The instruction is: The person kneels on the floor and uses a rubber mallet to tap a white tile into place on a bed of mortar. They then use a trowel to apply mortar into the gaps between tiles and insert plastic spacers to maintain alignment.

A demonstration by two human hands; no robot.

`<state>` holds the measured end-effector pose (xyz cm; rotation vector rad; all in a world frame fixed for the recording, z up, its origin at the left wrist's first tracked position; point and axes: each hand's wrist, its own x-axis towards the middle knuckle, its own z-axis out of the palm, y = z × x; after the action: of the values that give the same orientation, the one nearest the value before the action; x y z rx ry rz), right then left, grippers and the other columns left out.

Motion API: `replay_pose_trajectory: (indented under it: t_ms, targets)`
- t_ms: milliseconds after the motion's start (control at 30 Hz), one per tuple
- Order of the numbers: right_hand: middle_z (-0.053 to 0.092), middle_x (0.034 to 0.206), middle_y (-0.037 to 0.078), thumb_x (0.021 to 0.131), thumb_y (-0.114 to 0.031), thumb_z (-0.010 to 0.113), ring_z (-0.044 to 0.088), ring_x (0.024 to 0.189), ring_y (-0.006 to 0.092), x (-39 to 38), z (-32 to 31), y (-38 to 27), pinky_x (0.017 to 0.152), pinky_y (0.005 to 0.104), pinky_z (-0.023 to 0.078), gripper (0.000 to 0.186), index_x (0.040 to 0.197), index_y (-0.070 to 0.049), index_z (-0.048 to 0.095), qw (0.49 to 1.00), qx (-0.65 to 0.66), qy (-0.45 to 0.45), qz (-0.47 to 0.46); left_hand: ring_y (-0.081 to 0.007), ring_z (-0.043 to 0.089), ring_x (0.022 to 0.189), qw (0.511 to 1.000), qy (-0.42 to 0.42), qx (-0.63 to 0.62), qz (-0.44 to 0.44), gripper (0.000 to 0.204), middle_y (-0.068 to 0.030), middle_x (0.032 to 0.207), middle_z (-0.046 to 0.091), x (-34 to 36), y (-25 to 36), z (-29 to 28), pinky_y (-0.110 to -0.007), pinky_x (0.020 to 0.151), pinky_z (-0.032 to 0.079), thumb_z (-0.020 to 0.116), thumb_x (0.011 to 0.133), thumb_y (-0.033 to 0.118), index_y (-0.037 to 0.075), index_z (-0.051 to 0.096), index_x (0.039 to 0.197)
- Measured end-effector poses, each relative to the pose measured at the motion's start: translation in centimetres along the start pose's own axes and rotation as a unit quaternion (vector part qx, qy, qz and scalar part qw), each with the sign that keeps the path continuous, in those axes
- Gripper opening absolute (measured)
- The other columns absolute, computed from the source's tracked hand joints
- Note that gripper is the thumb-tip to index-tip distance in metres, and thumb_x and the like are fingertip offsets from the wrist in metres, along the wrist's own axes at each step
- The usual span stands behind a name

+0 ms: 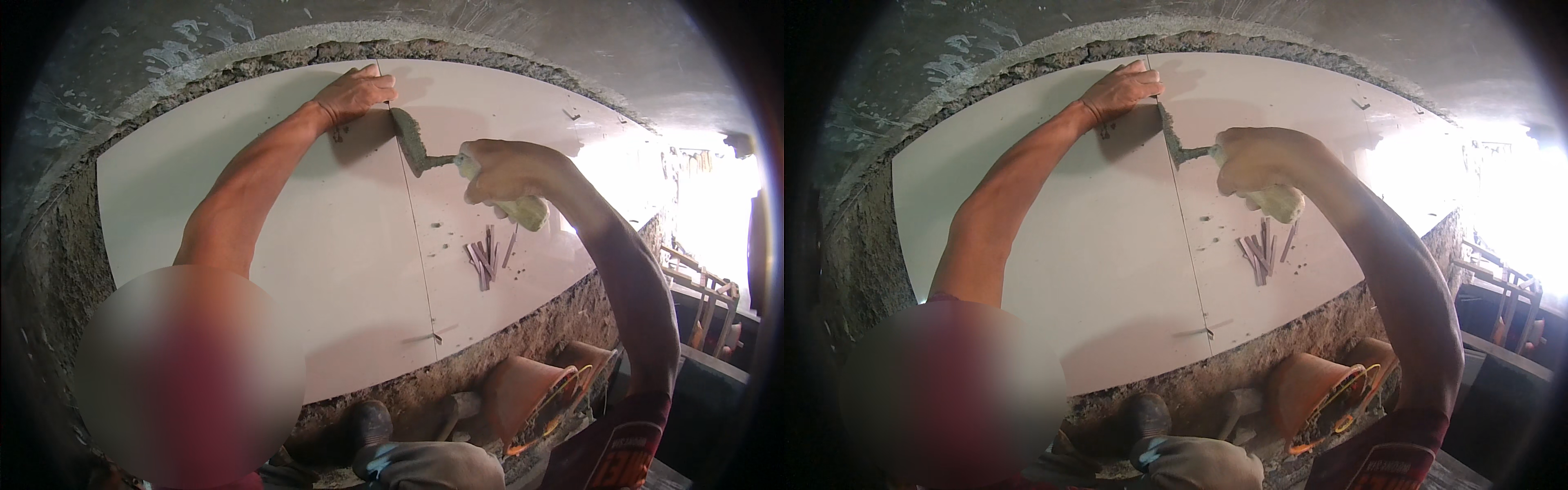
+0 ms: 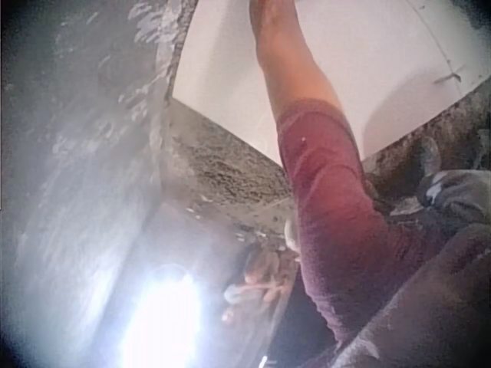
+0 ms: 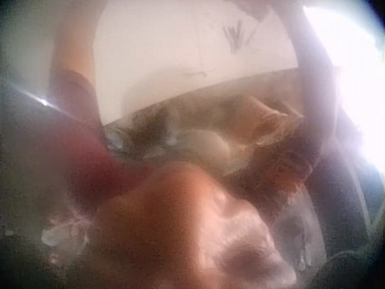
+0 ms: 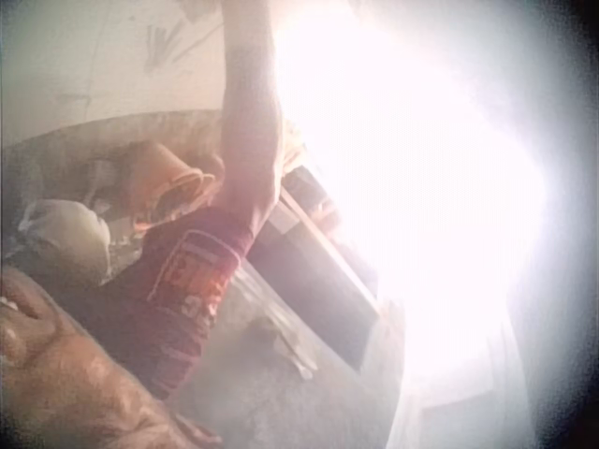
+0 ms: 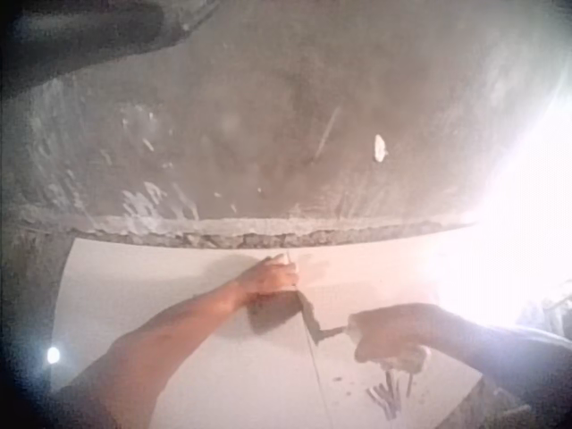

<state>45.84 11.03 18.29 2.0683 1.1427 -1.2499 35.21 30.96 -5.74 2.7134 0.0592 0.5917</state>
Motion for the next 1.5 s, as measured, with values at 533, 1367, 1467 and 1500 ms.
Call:
replay_pose_trajectory:
  t_ms: [533, 1367, 1467, 1500]
  targets:
    - [0.066, 0.084, 0.018, 0.077, -0.009, 0.067, 0.069, 0.067, 0.0253, 0.8, -0.4, -0.5, 0.056, 0.0392, 0.055, 0.041, 0.113, 0.006, 0.054, 0.999, -0.034, 0.001, 0.008, -0.0240, 0.057, 0.102, 0.986, 0.035, 0.093, 0.137, 0.025, -0.0025, 0.107, 0.059, 0.3, -0.9, 0.8, -0.036, 0.090, 0.049, 0.058, 0.084, 0.011, 0.013, 0.059, 0.108]
    - [0.067, 0.090, 0.013, 0.081, -0.017, 0.078, 0.067, 0.072, 0.0206, -13.0, 12.6, 10.4, 0.067, 0.0363, 0.054, 0.045, 0.120, -0.005, 0.058, 0.982, 0.178, 0.060, -0.031, -0.0222, 0.055, 0.094, 0.999, -0.014, -0.004, 0.042, 0.016, 0.0036, 0.100, 0.061, 0.2, 0.0, 0.2, -0.035, 0.090, 0.050, 0.066, 0.091, 0.018, 0.016, 0.064, 0.107]
    - [0.068, 0.095, 0.014, 0.080, -0.017, 0.079, 0.068, 0.079, 0.0207, -16.0, 16.7, 10.7, 0.069, 0.0364, 0.054, 0.047, 0.120, -0.006, 0.058, 0.975, 0.159, 0.117, -0.101, -0.0227, 0.055, 0.097, 0.999, -0.027, 0.016, 0.037, 0.022, 0.0035, 0.101, 0.060, 0.1, -0.1, 0.4, -0.036, 0.092, 0.050, 0.065, 0.091, 0.018, 0.020, 0.064, 0.113]
    - [0.068, 0.096, 0.013, 0.079, -0.017, 0.079, 0.067, 0.082, 0.0201, -16.6, 18.6, 10.4, 0.070, 0.0359, 0.054, 0.047, 0.120, -0.006, 0.058, 0.966, 0.121, 0.165, -0.161, -0.0234, 0.056, 0.099, 0.999, -0.023, 0.009, 0.032, 0.027, 0.0030, 0.102, 0.060, 0.1, -0.1, 0.5, -0.036, 0.093, 0.050, 0.066, 0.091, 0.017, 0.021, 0.062, 0.118]
